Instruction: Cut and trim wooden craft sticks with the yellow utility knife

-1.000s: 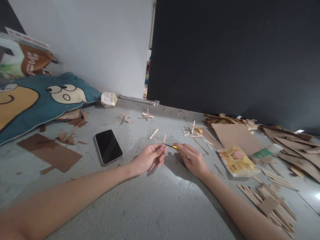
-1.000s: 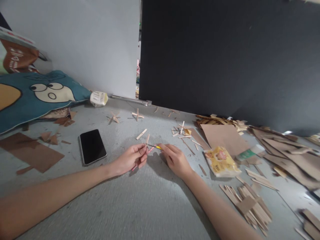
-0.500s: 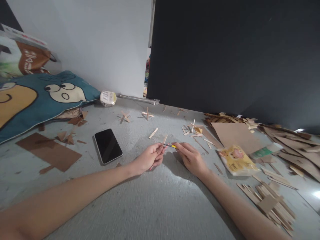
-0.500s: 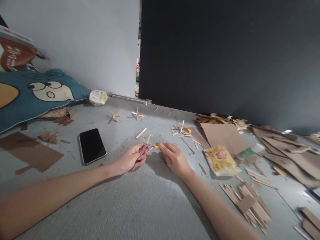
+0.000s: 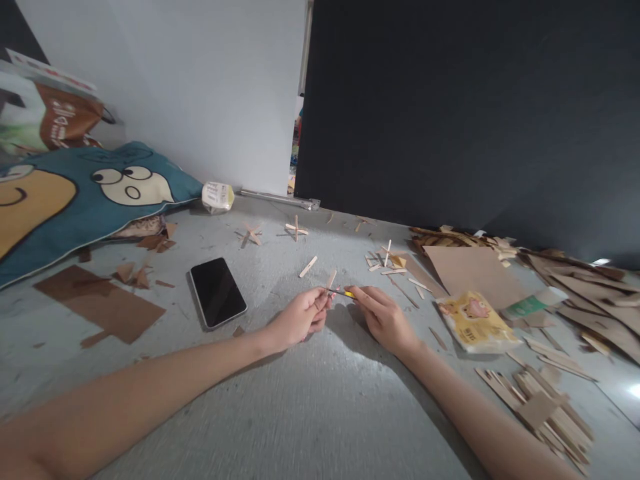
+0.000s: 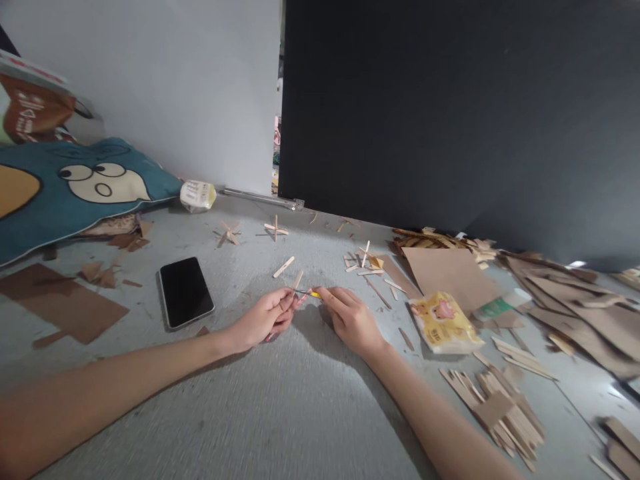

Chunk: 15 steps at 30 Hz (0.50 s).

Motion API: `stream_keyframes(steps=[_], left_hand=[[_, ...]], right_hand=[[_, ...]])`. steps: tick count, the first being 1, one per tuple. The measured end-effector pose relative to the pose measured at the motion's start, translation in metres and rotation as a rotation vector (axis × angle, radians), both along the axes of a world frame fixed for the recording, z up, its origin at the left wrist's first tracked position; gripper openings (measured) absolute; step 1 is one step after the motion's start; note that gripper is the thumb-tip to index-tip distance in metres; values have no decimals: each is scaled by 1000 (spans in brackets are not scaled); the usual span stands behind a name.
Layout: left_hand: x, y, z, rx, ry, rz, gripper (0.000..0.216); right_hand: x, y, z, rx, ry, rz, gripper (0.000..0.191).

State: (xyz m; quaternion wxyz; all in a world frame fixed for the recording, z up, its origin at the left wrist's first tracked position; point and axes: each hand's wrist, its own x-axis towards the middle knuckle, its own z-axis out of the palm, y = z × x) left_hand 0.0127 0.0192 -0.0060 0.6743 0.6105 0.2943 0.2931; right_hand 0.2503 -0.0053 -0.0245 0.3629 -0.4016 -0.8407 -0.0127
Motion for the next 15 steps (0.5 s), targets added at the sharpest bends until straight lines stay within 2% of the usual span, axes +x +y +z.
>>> stream_keyframes(steps=[8, 15], left_hand=[[0, -4, 3, 39, -107, 25, 41], [0, -1, -2, 9, -28, 5, 38]], right_hand=[[-4, -1, 5, 25, 34, 0, 41], [-2, -1, 3, 19, 5, 0, 45]])
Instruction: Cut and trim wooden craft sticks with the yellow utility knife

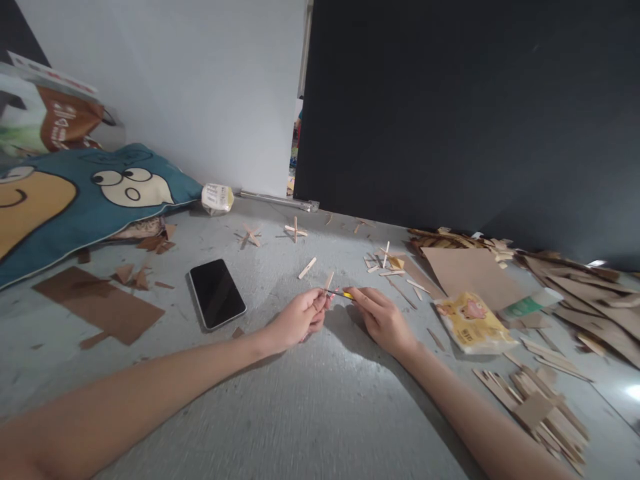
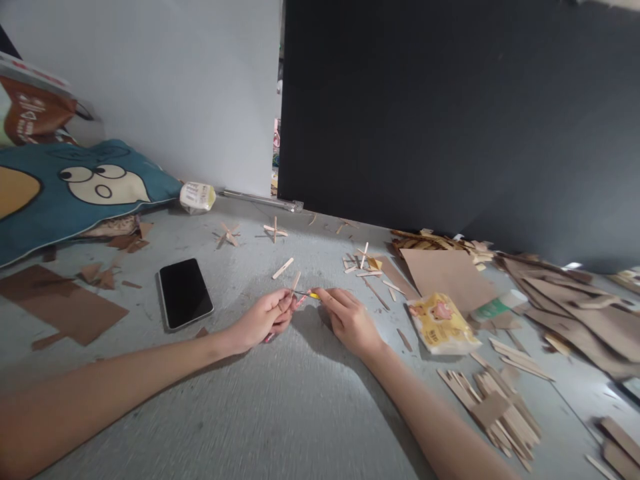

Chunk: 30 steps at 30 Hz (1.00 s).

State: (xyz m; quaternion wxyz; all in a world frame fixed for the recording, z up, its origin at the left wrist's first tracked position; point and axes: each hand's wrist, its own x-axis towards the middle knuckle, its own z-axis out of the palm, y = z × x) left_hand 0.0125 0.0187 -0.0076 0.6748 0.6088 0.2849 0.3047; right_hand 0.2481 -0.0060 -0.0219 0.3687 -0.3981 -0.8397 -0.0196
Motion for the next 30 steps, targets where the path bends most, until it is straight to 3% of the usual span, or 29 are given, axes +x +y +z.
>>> stream_keyframes(steps=[5, 15, 30], left_hand=[[0, 0, 1, -9, -12, -7, 37], [0, -8, 5, 65, -132, 150, 43], [-1, -13, 5, 137, -52, 210, 37]], right_hand=[[0, 1, -1, -17, 14, 10, 43], [3, 1, -2, 11, 145, -85, 35], [0, -5, 5, 20, 128, 12, 39]])
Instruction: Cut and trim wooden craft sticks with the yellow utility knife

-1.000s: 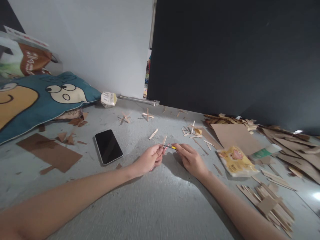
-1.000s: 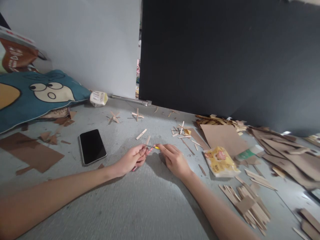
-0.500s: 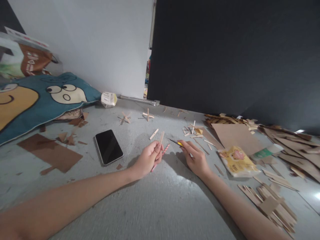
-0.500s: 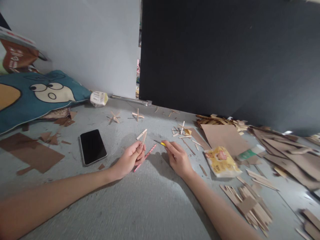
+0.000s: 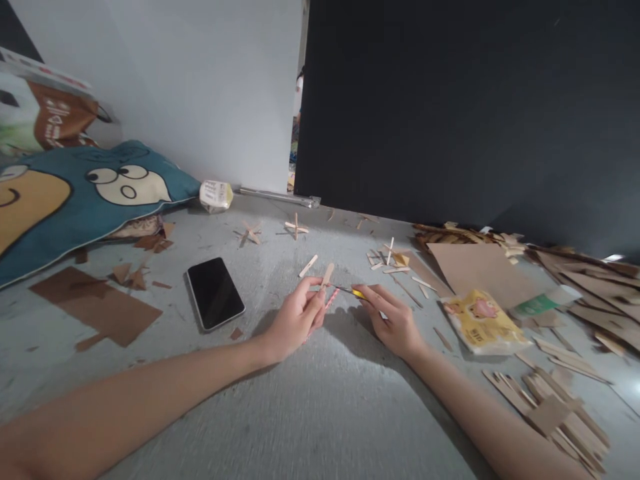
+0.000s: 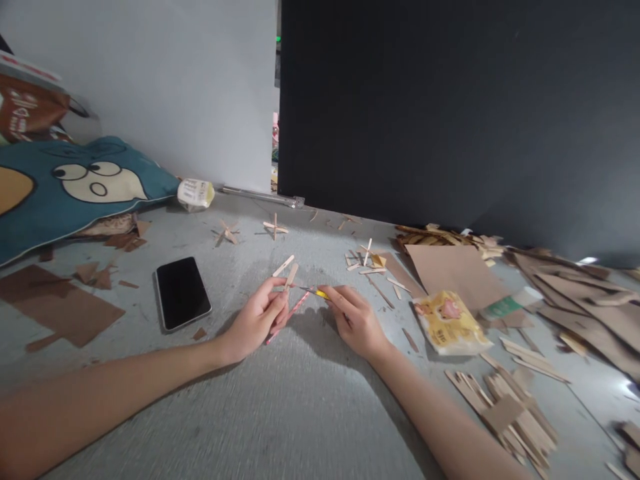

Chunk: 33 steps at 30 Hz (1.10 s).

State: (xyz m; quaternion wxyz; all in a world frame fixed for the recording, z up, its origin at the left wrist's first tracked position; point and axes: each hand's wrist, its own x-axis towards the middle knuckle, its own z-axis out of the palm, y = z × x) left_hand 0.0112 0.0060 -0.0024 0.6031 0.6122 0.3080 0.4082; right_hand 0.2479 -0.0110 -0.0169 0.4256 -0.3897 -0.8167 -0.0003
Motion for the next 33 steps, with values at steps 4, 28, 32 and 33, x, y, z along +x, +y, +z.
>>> stream_keyframes(steps=[4, 28, 32, 33], left_hand=[[0, 0, 0, -4, -33, -26, 36], [1, -1, 0, -16, -150, -103, 48], [1, -1, 2, -3, -126, -48, 49], [1, -2, 2, 3, -116, -40, 47]], right_hand=[[0, 0, 0, -6, 11, 18, 39], [1, 2, -2, -57, 88, -10, 32], [1, 3, -3, -69, 114, -82, 30], [1, 3, -3, -72, 120, -98, 29]])
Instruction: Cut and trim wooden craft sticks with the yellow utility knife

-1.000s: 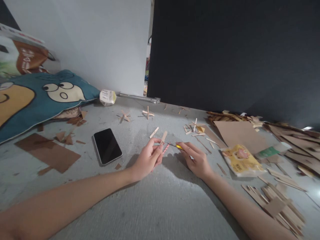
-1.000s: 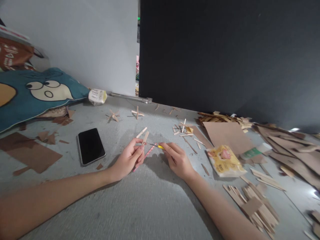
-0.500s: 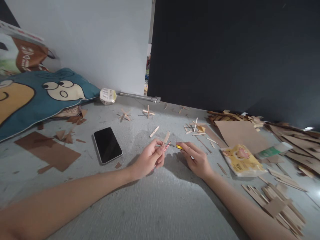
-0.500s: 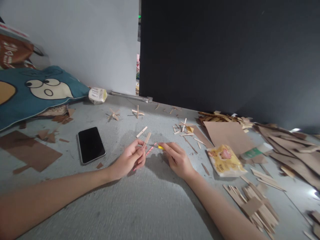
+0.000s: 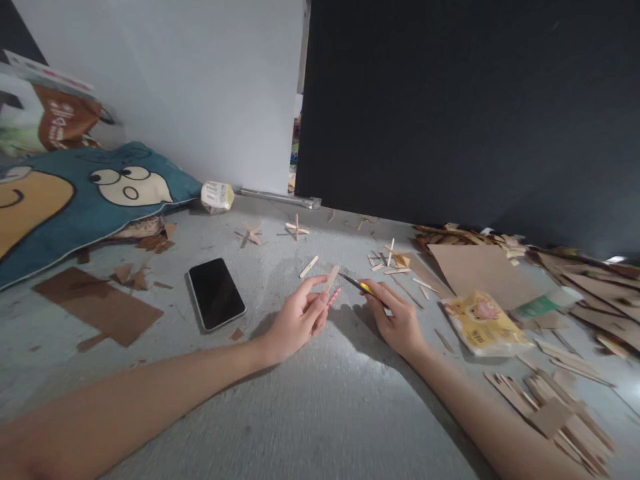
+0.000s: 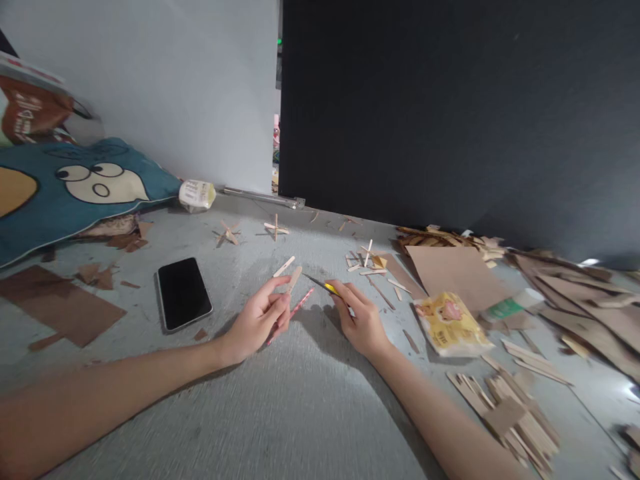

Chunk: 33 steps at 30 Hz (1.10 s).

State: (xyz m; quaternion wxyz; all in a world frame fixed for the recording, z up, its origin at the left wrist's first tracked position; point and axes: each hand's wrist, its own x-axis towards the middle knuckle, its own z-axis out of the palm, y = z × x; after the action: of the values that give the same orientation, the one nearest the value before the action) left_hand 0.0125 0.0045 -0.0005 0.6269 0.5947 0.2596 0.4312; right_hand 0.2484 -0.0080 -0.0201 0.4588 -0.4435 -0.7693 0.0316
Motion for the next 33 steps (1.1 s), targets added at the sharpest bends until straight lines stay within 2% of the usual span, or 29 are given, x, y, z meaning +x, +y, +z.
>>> stream_keyframes(steps=[5, 10, 18, 33], left_hand=[[0, -1, 3, 29, 42, 23, 39], [0, 0, 1, 4, 53, 36, 39], [0, 4, -2, -72, 49, -41, 41], [1, 2, 3, -65, 75, -93, 37]], right_hand=[[-1, 0, 0, -3, -5, -29, 27], [0, -2, 1, -2, 4, -28, 27], [1, -3, 5, 11, -71, 166, 34], [-1, -3, 8, 14, -64, 168, 40]])
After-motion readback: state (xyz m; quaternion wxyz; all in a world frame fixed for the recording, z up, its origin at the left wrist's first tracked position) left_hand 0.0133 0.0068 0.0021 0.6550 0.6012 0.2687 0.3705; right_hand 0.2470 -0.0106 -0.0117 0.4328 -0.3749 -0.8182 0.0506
